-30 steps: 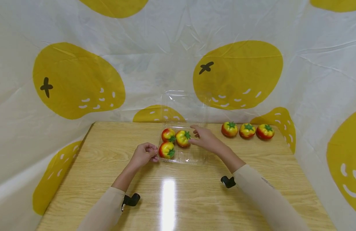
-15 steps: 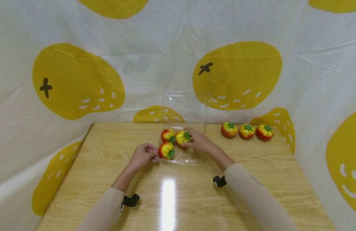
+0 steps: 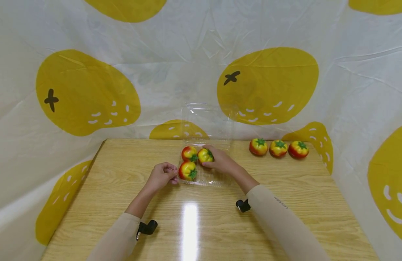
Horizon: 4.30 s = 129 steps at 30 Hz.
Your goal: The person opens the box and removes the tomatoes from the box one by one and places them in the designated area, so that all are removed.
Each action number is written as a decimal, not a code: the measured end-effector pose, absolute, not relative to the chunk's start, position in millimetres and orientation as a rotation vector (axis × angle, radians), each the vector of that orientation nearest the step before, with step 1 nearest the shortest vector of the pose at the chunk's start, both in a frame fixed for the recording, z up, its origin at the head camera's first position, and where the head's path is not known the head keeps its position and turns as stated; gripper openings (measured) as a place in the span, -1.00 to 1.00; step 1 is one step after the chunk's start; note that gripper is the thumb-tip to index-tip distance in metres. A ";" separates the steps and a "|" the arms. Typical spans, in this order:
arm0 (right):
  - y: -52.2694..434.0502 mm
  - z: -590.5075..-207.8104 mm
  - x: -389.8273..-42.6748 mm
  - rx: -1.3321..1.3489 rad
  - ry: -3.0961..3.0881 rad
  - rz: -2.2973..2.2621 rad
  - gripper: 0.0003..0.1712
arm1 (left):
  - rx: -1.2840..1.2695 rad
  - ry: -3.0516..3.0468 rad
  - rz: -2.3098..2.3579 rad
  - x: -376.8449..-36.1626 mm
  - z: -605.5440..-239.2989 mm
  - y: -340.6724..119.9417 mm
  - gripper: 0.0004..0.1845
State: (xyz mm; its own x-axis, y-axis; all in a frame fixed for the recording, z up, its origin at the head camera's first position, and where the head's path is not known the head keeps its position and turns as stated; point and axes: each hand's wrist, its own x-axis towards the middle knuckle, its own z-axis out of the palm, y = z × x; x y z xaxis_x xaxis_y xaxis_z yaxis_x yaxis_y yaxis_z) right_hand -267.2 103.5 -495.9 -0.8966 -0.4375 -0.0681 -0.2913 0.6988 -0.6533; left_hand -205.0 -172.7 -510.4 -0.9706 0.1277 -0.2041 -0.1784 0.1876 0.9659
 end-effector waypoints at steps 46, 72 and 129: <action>124.9 -445.4 -237.7 -0.706 2.719 -1.209 -0.17 | -0.026 2.209 1.894 -206.6 -509.3 -173.5 -0.83; 218.6 -450.0 -216.6 -0.456 2.895 -1.238 -0.16 | -0.055 2.211 1.870 -206.6 -512.9 -175.2 -0.85; 287.1 -503.4 -212.1 -0.132 2.895 -0.969 0.01 | -0.047 2.242 1.845 -204.5 -511.1 -175.6 -0.86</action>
State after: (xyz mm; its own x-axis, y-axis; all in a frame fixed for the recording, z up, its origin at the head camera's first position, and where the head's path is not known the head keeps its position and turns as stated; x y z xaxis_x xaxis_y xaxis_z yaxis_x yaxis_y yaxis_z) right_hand -212.1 287.1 -503.4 -0.9926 -0.1090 -0.0537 -0.0547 0.7953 -0.6037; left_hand -204.5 -175.6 -511.1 -0.9714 0.1250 -0.2020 -0.1741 0.2037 0.9634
